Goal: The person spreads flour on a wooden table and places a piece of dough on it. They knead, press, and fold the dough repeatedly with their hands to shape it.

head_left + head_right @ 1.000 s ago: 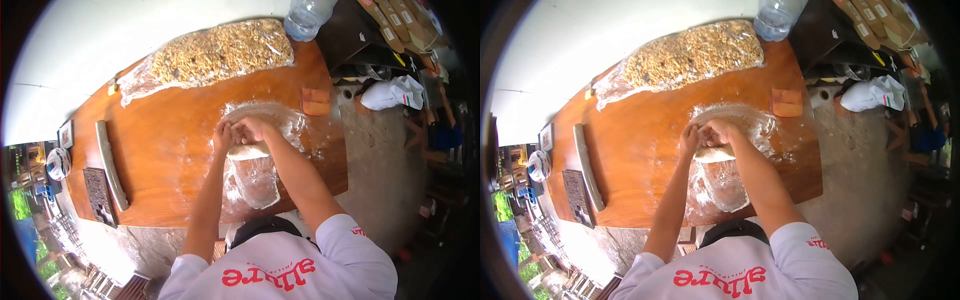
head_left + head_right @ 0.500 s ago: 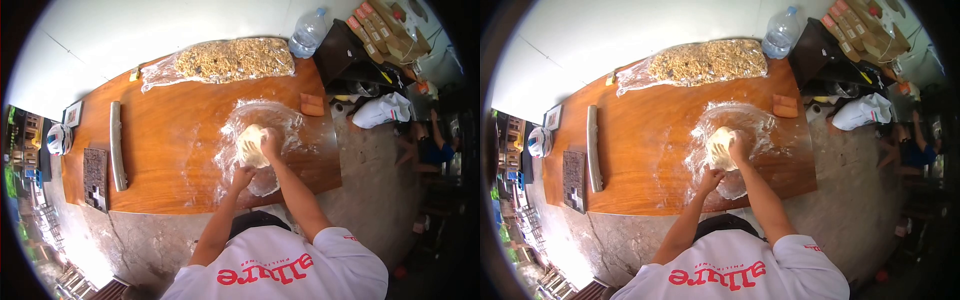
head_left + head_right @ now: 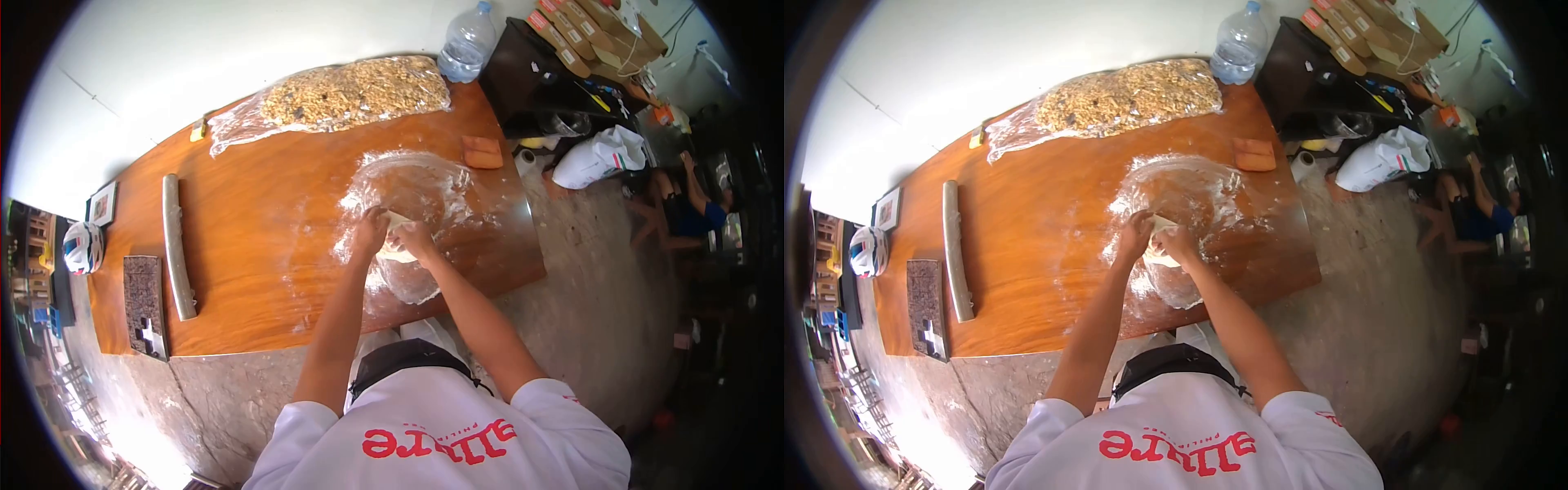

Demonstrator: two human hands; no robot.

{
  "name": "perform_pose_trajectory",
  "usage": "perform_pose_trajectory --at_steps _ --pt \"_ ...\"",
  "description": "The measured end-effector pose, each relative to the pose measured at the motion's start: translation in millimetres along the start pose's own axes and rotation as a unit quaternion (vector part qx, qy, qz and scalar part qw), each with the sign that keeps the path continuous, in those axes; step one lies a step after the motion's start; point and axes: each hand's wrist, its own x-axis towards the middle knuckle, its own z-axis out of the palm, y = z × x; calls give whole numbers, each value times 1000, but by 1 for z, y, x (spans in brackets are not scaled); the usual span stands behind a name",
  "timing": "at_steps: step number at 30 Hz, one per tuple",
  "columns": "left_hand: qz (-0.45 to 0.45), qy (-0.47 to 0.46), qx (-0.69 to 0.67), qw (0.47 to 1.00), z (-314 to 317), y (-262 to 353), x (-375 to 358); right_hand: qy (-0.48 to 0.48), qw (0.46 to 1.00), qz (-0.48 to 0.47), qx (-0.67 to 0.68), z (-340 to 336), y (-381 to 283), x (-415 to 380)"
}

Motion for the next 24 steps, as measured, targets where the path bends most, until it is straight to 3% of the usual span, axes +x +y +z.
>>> perform_pose_trajectory --at_steps 1,2,3,5,6,7,9,10,12,15,17,19,21,24 --pt "-56 -39 -15 998 0 2 0 6 984 82 160 -3 2 -4" --pt "-58 -46 46 996 1 4 -2 11 935 160 315 -4 8 -6" --pt "-61 -50 48 996 -1 5 -6 11 934 165 317 -3 20 -6" --pt "153 -33 253 955 -8 4 -18 -105 985 134 10 -2 44 -12" --pt "151 -89 276 945 -12 7 -23 -143 978 113 -100 -8 40 -20" --pt "146 -95 276 945 -14 9 -32 -148 977 119 -98 -9 36 -27" --pt "100 -189 242 947 -26 27 -39 -133 938 97 -304 -6 30 -31" --pt "94 -202 243 944 -29 32 -33 -151 932 103 -314 -9 27 -30" --pt "47 -419 239 875 -29 34 -19 -177 929 86 -314 -13 32 -22" --pt "-5 -500 205 841 -5 25 19 -231 915 45 -329 -24 44 4" --pt "-40 -502 142 852 7 12 46 -265 903 28 -337 -32 45 29" --pt "-141 -578 152 789 13 10 74 -291 897 62 -327 -46 31 54" --pt "-142 -589 147 782 16 9 95 -303 887 100 -334 -50 26 86" --pt "-219 -500 132 827 32 -8 108 -312 894 117 -299 -66 7 136"
